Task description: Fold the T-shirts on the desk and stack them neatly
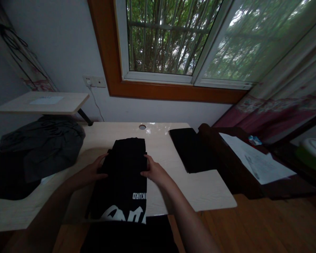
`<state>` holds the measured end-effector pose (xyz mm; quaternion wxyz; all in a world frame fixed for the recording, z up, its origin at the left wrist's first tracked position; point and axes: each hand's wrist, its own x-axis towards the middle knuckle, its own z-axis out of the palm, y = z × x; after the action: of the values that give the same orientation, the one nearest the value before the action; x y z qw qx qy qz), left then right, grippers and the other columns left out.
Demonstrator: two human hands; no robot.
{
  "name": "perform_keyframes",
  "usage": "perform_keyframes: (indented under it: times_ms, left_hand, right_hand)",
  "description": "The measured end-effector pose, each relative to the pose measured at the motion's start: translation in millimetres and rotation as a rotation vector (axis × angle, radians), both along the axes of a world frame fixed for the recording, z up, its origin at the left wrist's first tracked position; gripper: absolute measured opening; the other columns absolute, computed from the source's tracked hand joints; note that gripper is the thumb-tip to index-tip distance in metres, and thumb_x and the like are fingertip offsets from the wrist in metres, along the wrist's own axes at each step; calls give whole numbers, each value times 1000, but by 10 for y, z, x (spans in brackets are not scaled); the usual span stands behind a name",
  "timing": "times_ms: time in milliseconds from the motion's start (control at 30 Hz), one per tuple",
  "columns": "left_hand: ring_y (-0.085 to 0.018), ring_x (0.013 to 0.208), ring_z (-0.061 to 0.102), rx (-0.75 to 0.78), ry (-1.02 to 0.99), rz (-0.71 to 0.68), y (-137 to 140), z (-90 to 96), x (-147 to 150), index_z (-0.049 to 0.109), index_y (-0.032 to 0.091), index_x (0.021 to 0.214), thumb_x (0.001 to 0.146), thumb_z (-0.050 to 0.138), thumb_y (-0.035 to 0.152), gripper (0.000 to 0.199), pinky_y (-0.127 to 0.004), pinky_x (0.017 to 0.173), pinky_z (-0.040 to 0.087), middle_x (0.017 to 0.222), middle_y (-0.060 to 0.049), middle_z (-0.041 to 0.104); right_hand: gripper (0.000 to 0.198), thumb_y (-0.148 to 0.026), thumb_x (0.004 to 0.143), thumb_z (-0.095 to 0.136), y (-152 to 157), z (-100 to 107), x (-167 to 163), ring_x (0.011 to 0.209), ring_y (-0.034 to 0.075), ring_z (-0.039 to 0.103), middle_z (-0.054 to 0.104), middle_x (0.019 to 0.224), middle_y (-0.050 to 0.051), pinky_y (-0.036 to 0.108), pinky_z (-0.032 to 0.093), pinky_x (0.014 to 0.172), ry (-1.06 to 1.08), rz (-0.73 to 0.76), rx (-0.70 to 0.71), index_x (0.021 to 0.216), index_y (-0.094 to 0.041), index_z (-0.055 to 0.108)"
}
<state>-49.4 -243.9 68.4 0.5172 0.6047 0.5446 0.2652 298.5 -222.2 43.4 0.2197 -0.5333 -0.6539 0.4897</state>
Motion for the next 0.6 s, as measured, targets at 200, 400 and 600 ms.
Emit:
perform_keyframes:
  times_ms: [200, 400, 600]
  left_hand:
    - [-27, 85, 70, 145, 248, 141, 254, -88, 5, 38, 18, 155, 74, 74, 46, 93, -37, 78, 53, 94, -6, 71]
    - [-23, 85, 64, 282, 307, 209, 558, -139, 119, 45, 17, 149, 77, 67, 40, 79, -37, 82, 49, 93, -3, 64]
    - [-19, 87, 61, 168, -57, 173, 546, -57, 42, 51, 21, 142, 74, 72, 34, 72, -33, 81, 48, 91, 0, 61]
  right_hand:
    - [56, -25, 84, 70, 179, -88, -51, 86, 18, 64, 68, 100, 0, 32, 51, 81, -21, -109, 269, 139, -30, 59]
    - [24, -17, 88, 61, 354, -109, -111, 92, 18, 63, 66, 102, 4, 34, 49, 92, -34, -166, 472, 106, -25, 74]
    - [14, -24, 90, 60, 297, 33, -111, 90, 20, 63, 64, 95, 3, 34, 50, 84, 78, -223, 518, 95, -24, 73]
